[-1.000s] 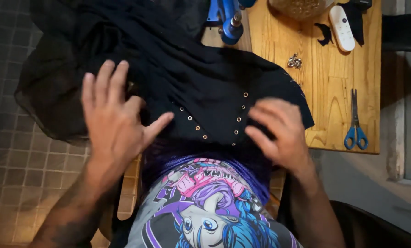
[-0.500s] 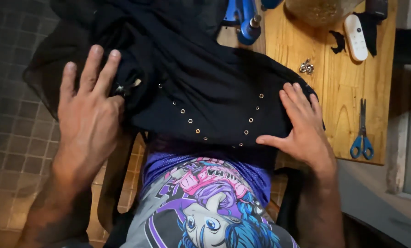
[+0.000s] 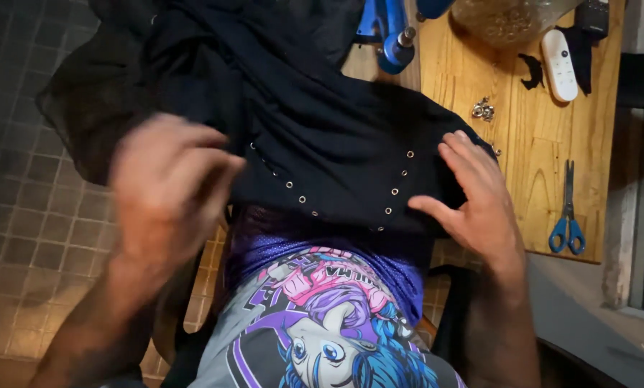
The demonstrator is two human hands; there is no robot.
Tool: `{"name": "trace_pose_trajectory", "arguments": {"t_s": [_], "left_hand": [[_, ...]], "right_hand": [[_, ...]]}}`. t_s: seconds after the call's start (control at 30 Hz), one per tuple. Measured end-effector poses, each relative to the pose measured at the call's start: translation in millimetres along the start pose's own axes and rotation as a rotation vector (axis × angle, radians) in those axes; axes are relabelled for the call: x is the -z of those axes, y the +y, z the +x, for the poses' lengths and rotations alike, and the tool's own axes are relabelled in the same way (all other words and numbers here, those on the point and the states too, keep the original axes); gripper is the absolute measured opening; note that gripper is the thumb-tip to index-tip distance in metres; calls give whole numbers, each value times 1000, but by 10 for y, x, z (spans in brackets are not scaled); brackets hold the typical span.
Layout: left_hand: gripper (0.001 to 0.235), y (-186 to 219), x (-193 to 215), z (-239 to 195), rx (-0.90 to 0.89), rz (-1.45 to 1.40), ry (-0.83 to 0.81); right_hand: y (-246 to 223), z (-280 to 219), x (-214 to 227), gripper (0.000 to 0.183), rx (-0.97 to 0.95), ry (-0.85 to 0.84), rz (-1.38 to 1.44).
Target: Attaching metal eyelets to a black garment using a manual hand press on a wooden workbench.
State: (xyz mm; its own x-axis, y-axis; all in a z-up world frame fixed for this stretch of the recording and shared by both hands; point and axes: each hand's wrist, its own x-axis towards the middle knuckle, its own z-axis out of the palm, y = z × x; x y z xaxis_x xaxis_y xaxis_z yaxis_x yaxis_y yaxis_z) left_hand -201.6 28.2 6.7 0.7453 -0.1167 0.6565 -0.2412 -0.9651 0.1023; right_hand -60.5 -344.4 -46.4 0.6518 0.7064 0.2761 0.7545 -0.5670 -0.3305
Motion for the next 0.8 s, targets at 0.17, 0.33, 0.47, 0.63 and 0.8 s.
{"name": "trace_pose_trajectory", "arguments": {"t_s": [0.17,0.33,0.47,0.63,0.8], "left_hand": [[53,-104,-597,-228,32,-277,-366],[109,-236,-498,-212,48,-377,-650],[114,-296,-328,-239,116,-397,-762],[110,-329,-252,-246,158,-331,-887],[72,-225,-354,-190,0,-185,-790]], "right_hand": [[88,-5,-178,115,11,-84,86],[110,-22,-141,116,-49,-128,25],[117,-33,-137,118,-47,-137,28],[114,-9,-141,119,-26,-115,10],[194,-35,-160,111,21,-50,59]]}}
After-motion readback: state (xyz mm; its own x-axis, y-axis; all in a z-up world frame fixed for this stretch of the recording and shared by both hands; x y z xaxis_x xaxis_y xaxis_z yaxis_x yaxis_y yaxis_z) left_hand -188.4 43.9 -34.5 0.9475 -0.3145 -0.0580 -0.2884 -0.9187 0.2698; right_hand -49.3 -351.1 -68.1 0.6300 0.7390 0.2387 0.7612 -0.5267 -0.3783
